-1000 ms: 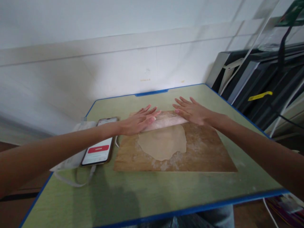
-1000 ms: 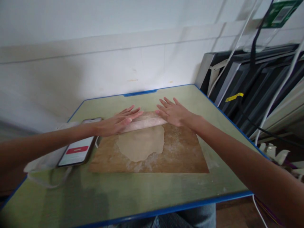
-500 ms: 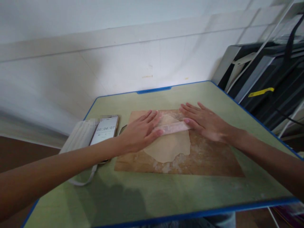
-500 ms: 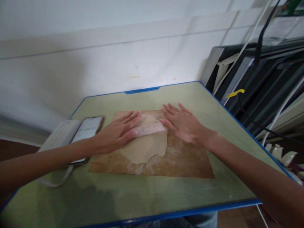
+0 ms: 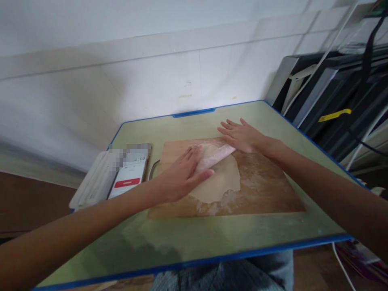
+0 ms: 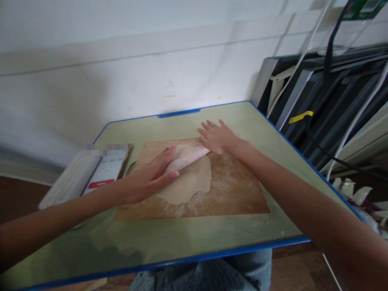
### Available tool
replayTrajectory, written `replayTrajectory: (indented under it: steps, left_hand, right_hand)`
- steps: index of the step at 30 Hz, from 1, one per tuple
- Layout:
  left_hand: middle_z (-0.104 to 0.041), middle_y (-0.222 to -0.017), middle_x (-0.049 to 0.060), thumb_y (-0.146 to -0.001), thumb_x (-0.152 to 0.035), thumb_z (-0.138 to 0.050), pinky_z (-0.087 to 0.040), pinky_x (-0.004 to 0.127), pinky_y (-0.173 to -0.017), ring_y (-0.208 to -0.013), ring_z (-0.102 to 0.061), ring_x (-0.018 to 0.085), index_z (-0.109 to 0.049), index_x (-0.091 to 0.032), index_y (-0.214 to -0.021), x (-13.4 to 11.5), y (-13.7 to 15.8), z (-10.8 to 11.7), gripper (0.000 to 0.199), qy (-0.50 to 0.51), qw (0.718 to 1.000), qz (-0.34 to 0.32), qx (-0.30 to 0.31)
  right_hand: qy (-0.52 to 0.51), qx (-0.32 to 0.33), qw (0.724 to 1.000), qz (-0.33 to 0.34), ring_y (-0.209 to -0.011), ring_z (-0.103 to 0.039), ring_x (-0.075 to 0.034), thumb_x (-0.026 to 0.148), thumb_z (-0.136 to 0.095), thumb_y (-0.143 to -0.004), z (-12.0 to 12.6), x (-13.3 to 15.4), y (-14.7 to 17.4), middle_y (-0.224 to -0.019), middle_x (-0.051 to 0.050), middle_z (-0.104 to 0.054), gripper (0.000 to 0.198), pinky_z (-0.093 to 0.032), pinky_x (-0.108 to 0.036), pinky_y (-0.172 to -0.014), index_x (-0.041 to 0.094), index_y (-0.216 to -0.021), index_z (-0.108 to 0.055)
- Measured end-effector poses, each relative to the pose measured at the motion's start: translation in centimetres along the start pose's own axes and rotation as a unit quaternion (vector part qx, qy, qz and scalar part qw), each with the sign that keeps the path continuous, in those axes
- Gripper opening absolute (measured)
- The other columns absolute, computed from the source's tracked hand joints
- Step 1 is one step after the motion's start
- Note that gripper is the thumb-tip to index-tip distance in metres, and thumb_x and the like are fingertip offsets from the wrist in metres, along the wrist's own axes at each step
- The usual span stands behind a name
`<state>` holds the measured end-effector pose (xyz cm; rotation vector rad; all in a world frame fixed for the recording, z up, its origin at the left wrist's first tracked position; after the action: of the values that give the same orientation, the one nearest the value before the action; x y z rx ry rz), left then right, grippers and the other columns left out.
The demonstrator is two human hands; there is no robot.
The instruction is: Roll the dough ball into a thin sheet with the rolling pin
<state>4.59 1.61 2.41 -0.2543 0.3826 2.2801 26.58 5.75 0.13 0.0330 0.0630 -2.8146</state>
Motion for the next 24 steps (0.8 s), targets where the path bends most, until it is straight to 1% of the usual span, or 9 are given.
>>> replayTrajectory:
  steps: [3,5,8,12,15,18,21,22,24]
  left_hand:
    - [-0.01,-0.15,0.022,-0.092,-0.059,-0.021,-0.019,0.046,-0.111,-0.139,-0.005,0.027,-0.012,-0.001,-0.143,-1.1,0.6,-0.9,0.078,-0.035,0.997,-0.072,-0.007]
    - [-0.011,-0.15,0.022,-0.092,-0.055,-0.027,-0.017,0.047,-0.112,-0.14,-0.001,0.027,-0.013,-0.002,-0.143,-1.3,0.7,-1.4,0.075,-0.073,0.991,-0.11,-0.029]
    - [-0.013,-0.151,0.022,-0.096,-0.044,-0.025,-0.015,0.043,-0.113,-0.14,-0.001,0.025,-0.018,-0.001,-0.141,-1.0,0.4,-1.5,0.063,-0.106,0.985,-0.126,-0.046]
    - [-0.015,-0.15,0.021,-0.097,-0.041,-0.021,-0.015,0.038,-0.113,-0.14,-0.003,0.023,-0.022,0.0,-0.14,-0.2,0.2,-1.0,0.059,-0.108,0.983,-0.145,-0.02]
    - [-0.015,-0.151,0.019,-0.098,-0.037,-0.022,-0.013,0.036,-0.114,-0.14,-0.004,0.02,-0.021,-0.001,-0.141,0.1,0.2,-0.6,0.056,-0.113,0.978,-0.174,0.003]
    - [-0.014,-0.152,0.017,-0.098,-0.034,-0.025,-0.012,0.034,-0.114,-0.14,-0.003,0.018,-0.022,-0.003,-0.14,0.2,0.2,-0.4,0.053,-0.119,0.972,-0.204,0.011]
    - [-0.017,-0.151,0.017,-0.097,-0.032,-0.027,-0.013,0.033,-0.114,-0.14,-0.006,0.016,-0.026,-0.003,-0.139,0.2,0.2,-0.2,0.051,-0.12,0.965,-0.232,0.011]
    - [-0.018,-0.151,0.017,-0.097,-0.031,-0.028,-0.013,0.032,-0.113,-0.14,-0.007,0.016,-0.027,-0.003,-0.139,0.1,0.2,-0.2,0.05,-0.12,0.964,-0.237,0.012]
    - [-0.021,-0.15,0.017,-0.097,-0.029,-0.029,-0.015,0.031,-0.113,-0.14,-0.01,0.016,-0.029,-0.003,-0.138,0.0,0.4,0.0,0.049,-0.115,0.964,-0.241,0.016]
  right_hand:
    - [-0.002,-0.01,1.0,0.006,-0.134,-0.028,-0.027,0.031,-0.019,-0.093,0.0,0.6,2.1,-0.145,-0.014,-0.035,0.051,-0.022,-0.056,-0.106,0.012,-0.133,-0.044]
    - [-0.02,-0.039,0.999,-0.002,-0.133,-0.031,-0.026,0.03,-0.017,-0.094,0.0,0.9,3.3,-0.142,-0.015,-0.04,0.052,-0.025,-0.05,-0.107,0.009,-0.131,-0.048]
    - [-0.063,-0.084,0.994,-0.028,-0.132,-0.034,-0.023,0.034,-0.018,-0.094,0.3,1.2,4.5,-0.14,-0.015,-0.043,0.054,-0.028,-0.041,-0.108,0.007,-0.127,-0.052]
    - [-0.092,-0.091,0.991,-0.045,-0.132,-0.034,-0.023,0.041,-0.022,-0.094,0.8,1.4,5.7,-0.143,-0.012,-0.039,0.053,-0.029,-0.04,-0.108,0.012,-0.127,-0.052]
    - [-0.094,-0.074,0.992,-0.044,-0.133,-0.032,-0.024,0.043,-0.021,-0.095,1.1,1.5,7.0,-0.144,-0.013,-0.037,0.055,-0.029,-0.042,-0.108,0.011,-0.127,-0.052]
    - [-0.092,-0.069,0.993,-0.016,-0.133,-0.032,-0.025,0.045,-0.021,-0.095,1.1,1.6,8.5,-0.143,-0.014,-0.038,0.057,-0.03,-0.045,-0.107,0.011,-0.128,-0.051]
    - [-0.085,-0.077,0.992,0.05,-0.132,-0.033,-0.025,0.044,-0.025,-0.094,1.0,1.6,9.9,-0.142,-0.013,-0.04,0.052,-0.03,-0.047,-0.107,0.014,-0.123,-0.055]
    - [-0.08,-0.078,0.991,0.068,-0.131,-0.034,-0.024,0.043,-0.027,-0.094,0.9,1.6,10.3,-0.141,-0.013,-0.042,0.05,-0.031,-0.046,-0.107,0.014,-0.122,-0.056]
    - [-0.072,-0.08,0.991,0.079,-0.128,-0.039,-0.024,0.042,-0.032,-0.094,0.8,1.9,11.0,-0.137,-0.014,-0.047,0.047,-0.036,-0.045,-0.104,0.013,-0.123,-0.055]
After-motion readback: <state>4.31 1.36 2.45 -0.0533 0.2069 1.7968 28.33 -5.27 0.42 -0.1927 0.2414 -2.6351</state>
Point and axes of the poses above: each hand's wrist, its own y-axis away from the middle knuckle, its own z-axis out of the back of the hand, x = y × z, the point moved 2 cm from there along -y, towards the middle knuckle
